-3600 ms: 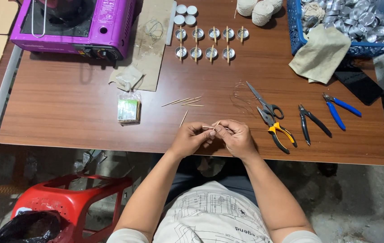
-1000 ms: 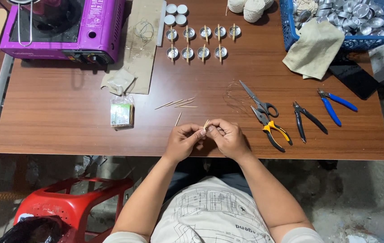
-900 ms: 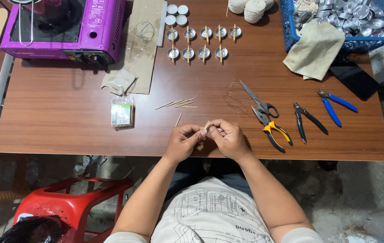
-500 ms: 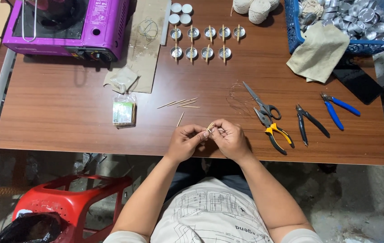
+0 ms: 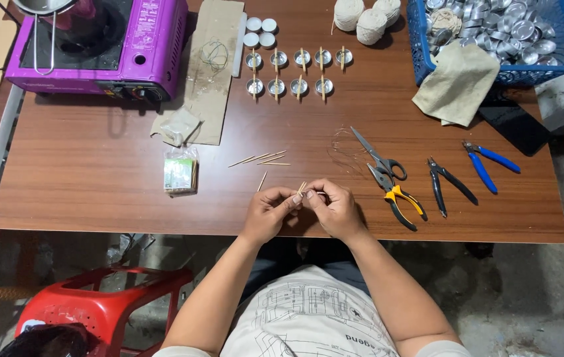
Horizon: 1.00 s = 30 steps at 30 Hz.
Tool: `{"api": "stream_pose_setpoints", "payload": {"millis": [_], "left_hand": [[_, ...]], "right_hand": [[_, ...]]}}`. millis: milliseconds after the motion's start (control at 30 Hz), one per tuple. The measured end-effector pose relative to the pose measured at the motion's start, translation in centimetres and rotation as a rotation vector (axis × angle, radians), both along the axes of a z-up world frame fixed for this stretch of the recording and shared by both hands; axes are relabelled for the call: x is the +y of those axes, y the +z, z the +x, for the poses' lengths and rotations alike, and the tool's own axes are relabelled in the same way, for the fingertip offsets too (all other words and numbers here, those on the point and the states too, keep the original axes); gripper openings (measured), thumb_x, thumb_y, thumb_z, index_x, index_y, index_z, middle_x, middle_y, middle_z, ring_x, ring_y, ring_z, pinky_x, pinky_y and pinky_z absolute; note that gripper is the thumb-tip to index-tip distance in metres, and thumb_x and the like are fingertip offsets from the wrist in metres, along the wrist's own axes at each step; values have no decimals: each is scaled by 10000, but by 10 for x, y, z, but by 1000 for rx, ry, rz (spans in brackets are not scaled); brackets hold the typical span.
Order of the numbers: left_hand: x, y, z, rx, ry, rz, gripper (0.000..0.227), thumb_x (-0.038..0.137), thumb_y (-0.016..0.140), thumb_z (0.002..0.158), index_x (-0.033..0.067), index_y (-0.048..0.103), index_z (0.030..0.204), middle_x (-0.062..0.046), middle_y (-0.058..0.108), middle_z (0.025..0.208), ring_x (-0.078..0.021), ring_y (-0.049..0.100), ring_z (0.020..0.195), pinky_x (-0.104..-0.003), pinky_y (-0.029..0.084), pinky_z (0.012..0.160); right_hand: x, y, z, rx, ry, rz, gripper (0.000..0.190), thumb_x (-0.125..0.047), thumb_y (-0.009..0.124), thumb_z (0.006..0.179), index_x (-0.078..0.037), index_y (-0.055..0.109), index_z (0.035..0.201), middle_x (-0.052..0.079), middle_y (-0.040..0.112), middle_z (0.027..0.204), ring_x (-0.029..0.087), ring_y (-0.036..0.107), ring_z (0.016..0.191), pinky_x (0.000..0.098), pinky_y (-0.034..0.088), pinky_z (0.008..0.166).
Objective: Assembling candle wicks by threading cotton string through metal bases, cutting them to size, and crimping the bases with pliers.
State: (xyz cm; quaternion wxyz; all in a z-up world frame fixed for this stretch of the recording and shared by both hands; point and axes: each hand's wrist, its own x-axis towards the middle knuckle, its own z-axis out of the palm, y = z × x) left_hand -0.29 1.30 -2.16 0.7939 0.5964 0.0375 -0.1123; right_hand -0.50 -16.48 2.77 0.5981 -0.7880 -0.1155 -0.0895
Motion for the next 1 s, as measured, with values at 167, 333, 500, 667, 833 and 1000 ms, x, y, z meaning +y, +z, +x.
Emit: {"api": "stream_pose_setpoints", "payload": {"millis": [167,333,500,667,833,1000], "left_hand": [[0,4,-2,36,46,-49,134,83,766,935,-38,747,989,-185,728,745,-182,690,670,-382,664,564],[0,-22,6,31,130,-267,124,59,762,925,-44,740,989,-176,700,728,-189,682,626,-299,594,459],[-1,-25,9,26,195,-366,113,36,783,897,-52,754,963,-146,708,791,-166,689,692,-243,615,579],[2,-24,10,50,179,-417,107,34,782,890,-43,753,959,-145,720,825,-158,690,685,-220,607,577],[4,-21,13,84,183,-448,97,36,778,890,-31,752,955,-133,731,858,-137,687,668,-194,595,565],[7,-6,8,94,194,-488,91,35,769,889,-21,755,959,-106,733,839,-116,688,661,-176,587,572]], "right_hand": [[-3,-15,0,-3,-29,-13,96,-152,689,928,-123,780,933,61,471,524,141,480,552,315,453,531],[-2,-9,-3,-28,-35,-12,81,-143,697,928,-118,774,921,32,422,491,139,461,502,298,435,519],[2,-13,-4,-27,-26,-43,72,-115,698,933,-105,758,895,6,365,467,128,422,466,278,406,494],[1,-10,-8,-28,-39,-44,70,-131,708,933,-105,772,923,25,412,479,135,463,487,293,427,507],[5,-1,-10,-42,-77,-20,92,-111,718,921,-73,771,985,46,480,528,144,507,550,303,457,552],[4,-11,-5,-107,-126,2,86,-81,717,927,-67,775,988,85,586,679,178,604,665,318,497,640]]}}
